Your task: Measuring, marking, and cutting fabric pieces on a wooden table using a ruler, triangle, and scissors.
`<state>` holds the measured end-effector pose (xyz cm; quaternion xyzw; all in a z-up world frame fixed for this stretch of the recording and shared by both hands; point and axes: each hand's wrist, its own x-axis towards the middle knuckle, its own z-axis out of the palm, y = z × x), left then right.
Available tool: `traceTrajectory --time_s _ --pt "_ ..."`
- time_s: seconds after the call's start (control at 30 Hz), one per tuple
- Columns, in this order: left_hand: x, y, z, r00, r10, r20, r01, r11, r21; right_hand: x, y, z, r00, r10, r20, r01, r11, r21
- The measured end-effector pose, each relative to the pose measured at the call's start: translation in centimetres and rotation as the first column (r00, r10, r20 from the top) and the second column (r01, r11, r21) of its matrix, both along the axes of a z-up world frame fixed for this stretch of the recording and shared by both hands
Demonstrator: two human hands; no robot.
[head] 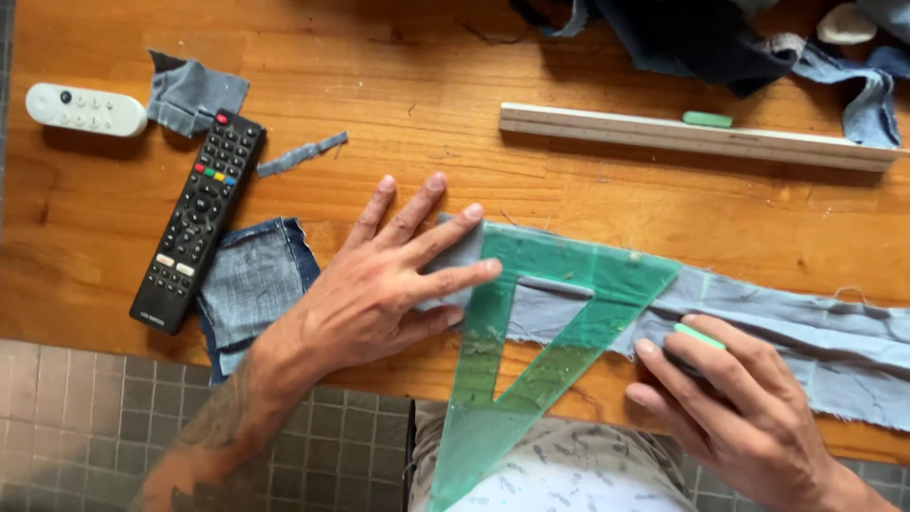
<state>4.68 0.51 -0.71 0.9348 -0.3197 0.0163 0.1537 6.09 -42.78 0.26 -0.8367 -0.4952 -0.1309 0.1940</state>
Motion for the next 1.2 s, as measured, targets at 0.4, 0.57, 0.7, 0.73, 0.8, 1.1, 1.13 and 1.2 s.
traceTrajectory --time_s 0.4,0.57,0.7,0.73,0.8,1.1,1.13,1.2 --pt "4.8 -8.8 -0.8 0.971 -0.224 -0.085 0.175 0.906 -0.385 -0.6 2.7 0.6 0.995 -0.096 0.003 0.096 0.994 0.047" --pt "4.5 -8.4 -0.8 0.961 -0.235 -0.147 0.16 0.903 -0.4 -0.2 2.8 0.6 0.999 -0.051 0.009 0.051 0.998 0.042" --pt "4.9 -8.2 -0.7 0.954 -0.237 -0.185 0.155 0.916 -0.371 -0.1 3.2 0.5 0.997 -0.07 0.013 0.069 0.997 0.047" --pt "4.5 -8.2 -0.6 0.954 -0.232 -0.189 0.15 0.916 -0.372 -0.1 3.2 0.6 0.998 -0.065 0.009 0.064 0.997 0.046" --pt "4.6 -8.2 -0.6 0.955 -0.223 -0.197 0.142 0.923 -0.357 0.3 3.2 0.6 0.999 -0.039 -0.003 0.039 0.998 0.044" --pt "4.5 -8.0 -0.7 0.944 -0.234 -0.234 0.146 0.929 -0.339 0.0 2.4 -0.4 0.998 0.062 -0.028 -0.062 0.998 0.011" --pt "4.5 -8.0 -0.8 0.944 -0.234 -0.233 0.147 0.929 -0.338 0.2 2.5 -0.2 0.998 0.062 -0.026 -0.061 0.998 0.011" --pt "4.4 -8.0 -1.0 0.943 -0.238 -0.232 0.152 0.93 -0.335 0.4 2.6 0.2 0.995 0.082 -0.058 -0.082 0.997 0.01"
